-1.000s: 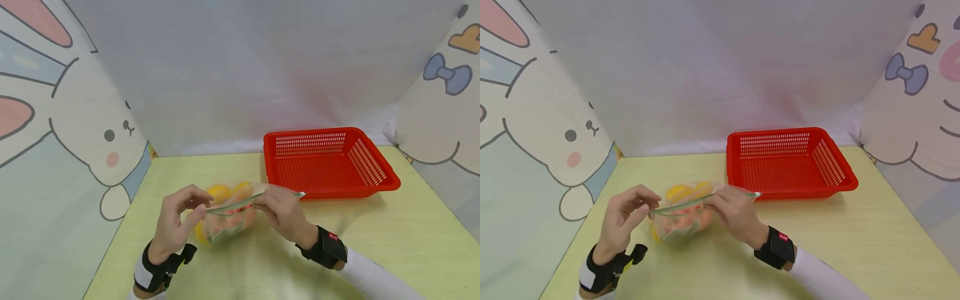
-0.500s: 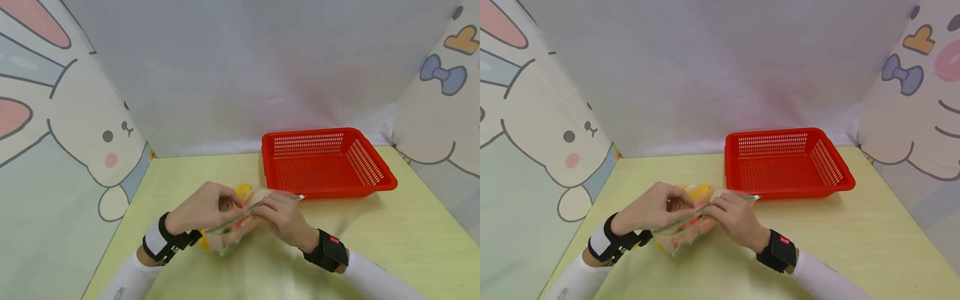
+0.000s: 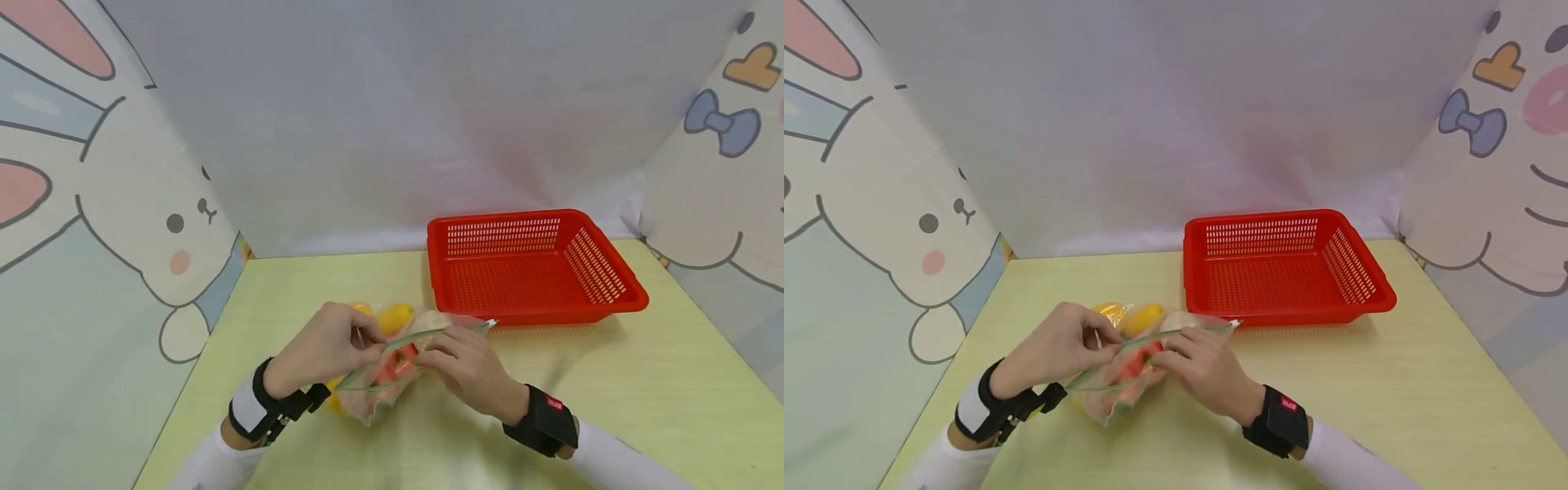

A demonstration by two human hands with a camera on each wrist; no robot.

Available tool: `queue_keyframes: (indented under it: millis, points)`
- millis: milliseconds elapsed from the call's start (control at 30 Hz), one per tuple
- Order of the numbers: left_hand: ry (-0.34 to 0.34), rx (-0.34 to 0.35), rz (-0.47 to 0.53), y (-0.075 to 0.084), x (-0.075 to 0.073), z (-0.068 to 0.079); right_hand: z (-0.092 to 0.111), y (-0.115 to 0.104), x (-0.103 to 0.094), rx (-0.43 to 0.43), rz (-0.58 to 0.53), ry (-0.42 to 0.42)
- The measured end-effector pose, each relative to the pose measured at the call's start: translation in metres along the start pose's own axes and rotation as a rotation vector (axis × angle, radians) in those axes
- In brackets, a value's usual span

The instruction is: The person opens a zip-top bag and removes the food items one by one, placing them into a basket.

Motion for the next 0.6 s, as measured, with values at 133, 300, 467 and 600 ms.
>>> queue_keyframes:
  millis: [133, 300, 467, 600]
  points:
    - [0.152, -0.029, -0.009, -0.004, -0.003, 0.006, 0.007, -0.003, -0.006, -0.01, 0.016, -0.005]
    - [0.333, -0.039, -0.004, -0.008, -0.005, 0.012, 0.018, -0.004, -0.013, -0.022, 0.016, -0.007]
    - [0.469, -0.023, 0.043, -0.01, -0.004, 0.016, 0.026, -0.004, -0.017, -0.074, -0.028, -0.018]
    - [0.54, 0.008, 0.061, -0.009, 0.0, 0.018, 0.024, -0.006, -0.021, -0.023, -0.054, -0.112]
Point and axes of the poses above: each hand's wrist, its own z-axis away from the middle knuckle, its own x-axis out of the palm, y = z × x, the point moved 4 cm from there along -z, towards the middle knuckle, and after that the axes turned 8 degrees about x, right-handed, at the moved point
